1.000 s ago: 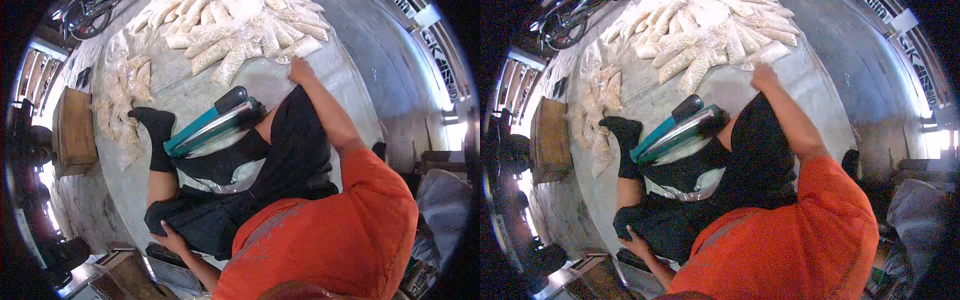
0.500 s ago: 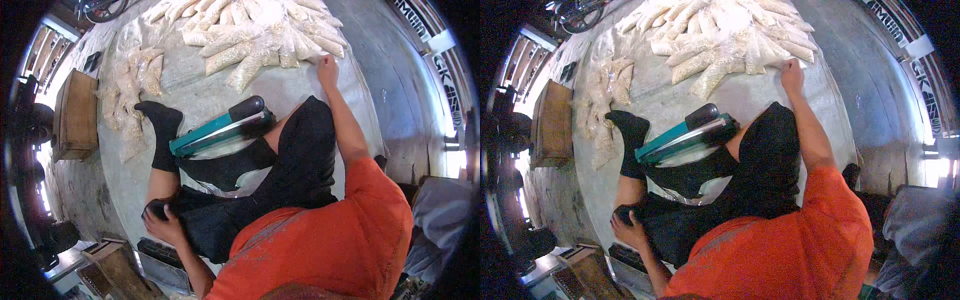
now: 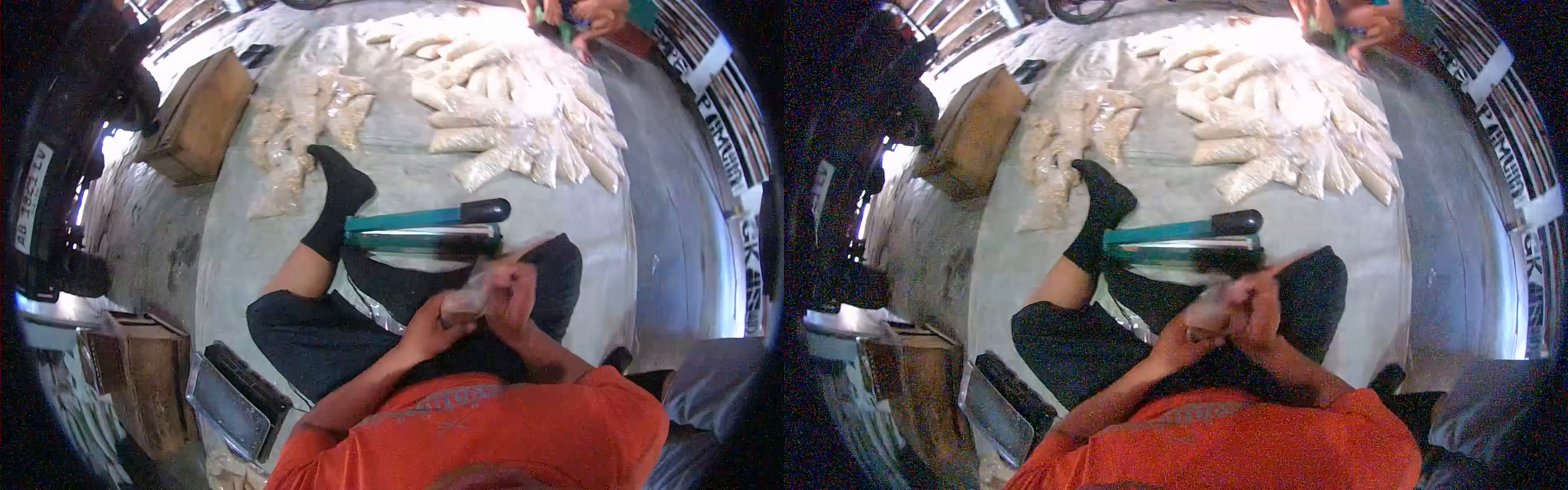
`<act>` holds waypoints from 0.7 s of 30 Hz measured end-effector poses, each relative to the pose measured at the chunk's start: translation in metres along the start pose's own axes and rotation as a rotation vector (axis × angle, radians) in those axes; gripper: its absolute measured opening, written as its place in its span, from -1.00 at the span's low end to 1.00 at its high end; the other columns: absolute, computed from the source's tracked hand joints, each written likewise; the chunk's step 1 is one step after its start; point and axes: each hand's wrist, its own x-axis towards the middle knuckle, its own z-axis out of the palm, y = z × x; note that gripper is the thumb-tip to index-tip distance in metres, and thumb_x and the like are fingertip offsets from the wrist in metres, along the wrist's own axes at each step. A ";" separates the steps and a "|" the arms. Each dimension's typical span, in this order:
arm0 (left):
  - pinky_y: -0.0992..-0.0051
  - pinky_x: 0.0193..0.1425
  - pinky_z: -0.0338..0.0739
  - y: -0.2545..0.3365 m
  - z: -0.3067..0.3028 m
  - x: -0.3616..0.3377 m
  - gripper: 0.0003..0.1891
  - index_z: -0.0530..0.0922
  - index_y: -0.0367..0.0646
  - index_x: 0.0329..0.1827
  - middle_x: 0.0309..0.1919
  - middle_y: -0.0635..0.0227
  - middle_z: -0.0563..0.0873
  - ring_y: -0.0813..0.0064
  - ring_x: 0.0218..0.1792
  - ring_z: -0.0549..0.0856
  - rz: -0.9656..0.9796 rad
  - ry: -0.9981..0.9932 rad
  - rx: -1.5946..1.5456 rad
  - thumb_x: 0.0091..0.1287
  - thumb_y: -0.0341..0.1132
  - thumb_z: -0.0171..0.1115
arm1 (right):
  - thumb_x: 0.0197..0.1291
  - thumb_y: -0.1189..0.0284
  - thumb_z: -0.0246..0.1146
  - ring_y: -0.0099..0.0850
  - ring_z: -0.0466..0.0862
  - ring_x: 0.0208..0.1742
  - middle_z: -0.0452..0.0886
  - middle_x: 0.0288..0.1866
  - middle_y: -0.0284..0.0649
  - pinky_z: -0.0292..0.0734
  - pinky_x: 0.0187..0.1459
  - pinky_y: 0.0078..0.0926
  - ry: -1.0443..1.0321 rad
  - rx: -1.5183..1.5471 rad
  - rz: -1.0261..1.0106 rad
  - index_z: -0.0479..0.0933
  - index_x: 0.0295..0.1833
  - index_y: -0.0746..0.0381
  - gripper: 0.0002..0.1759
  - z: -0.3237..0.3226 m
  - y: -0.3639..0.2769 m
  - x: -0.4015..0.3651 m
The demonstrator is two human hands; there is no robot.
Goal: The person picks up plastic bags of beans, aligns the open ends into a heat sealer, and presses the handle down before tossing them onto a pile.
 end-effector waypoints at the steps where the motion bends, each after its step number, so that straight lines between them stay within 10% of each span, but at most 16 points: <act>1: 0.13 0.49 0.32 -0.002 -0.014 -0.008 -0.32 0.51 -0.21 0.29 0.20 -0.01 0.62 0.02 0.27 0.60 -0.020 -0.061 0.087 0.18 -0.08 0.57 | 0.46 0.19 0.23 -0.35 0.59 -0.28 0.56 -0.19 -0.22 0.58 -0.20 -0.41 -0.006 0.016 -0.007 0.42 0.02 0.20 -0.69 0.004 -0.002 -0.004; 3: 0.18 0.38 0.46 -0.003 -0.027 -0.021 -0.51 0.61 -0.17 0.14 0.06 0.10 0.72 0.10 0.17 0.69 -0.049 -0.136 0.180 0.22 -0.16 0.55 | 0.49 0.22 0.20 -0.23 0.69 -0.26 0.65 -0.18 -0.13 0.61 -0.16 -0.33 -0.397 -0.389 0.065 0.49 -0.02 0.23 -0.73 0.008 -0.008 -0.013; 6: 0.45 -0.11 0.61 0.002 -0.032 -0.029 -0.81 0.66 -0.24 -0.06 -0.20 0.22 0.76 0.38 -0.20 0.76 0.008 0.278 -0.013 0.33 -0.38 0.42 | 0.48 0.24 0.19 -0.08 0.74 -0.23 0.71 -0.20 -0.08 0.64 -0.14 -0.17 -0.405 -0.350 0.117 0.60 -0.11 0.24 -0.73 0.016 -0.036 0.003; 11: 0.44 -0.16 0.60 0.019 -0.022 -0.018 -0.90 0.69 -0.24 -0.16 -0.30 0.21 0.75 0.38 -0.28 0.75 0.153 0.292 0.009 0.35 -0.42 0.37 | 0.41 0.18 0.28 -0.08 0.75 -0.22 0.74 -0.22 -0.08 0.65 -0.14 -0.12 -0.616 -0.531 0.096 0.64 -0.12 0.23 -0.69 -0.004 -0.070 0.055; 16: 0.31 -0.17 0.64 0.027 0.001 -0.013 -0.89 0.70 -0.16 -0.15 -0.28 0.16 0.74 0.12 -0.24 0.78 0.177 -0.022 0.022 0.28 -0.43 0.35 | 0.14 0.02 0.45 0.13 0.40 0.45 0.45 0.43 0.09 0.24 0.47 0.05 -0.510 -0.912 -0.716 0.44 0.41 0.19 -0.20 0.033 -0.139 0.205; 21: 0.23 -0.21 0.62 0.026 0.021 -0.019 -0.88 0.70 -0.12 -0.13 -0.27 0.14 0.73 0.04 -0.25 0.76 0.331 -0.114 0.048 0.32 -0.35 0.33 | 0.05 0.16 0.48 0.09 0.37 0.48 0.19 0.61 0.12 0.32 0.42 -0.04 -0.226 -1.043 -1.231 0.23 0.59 0.04 -0.02 0.126 -0.197 0.407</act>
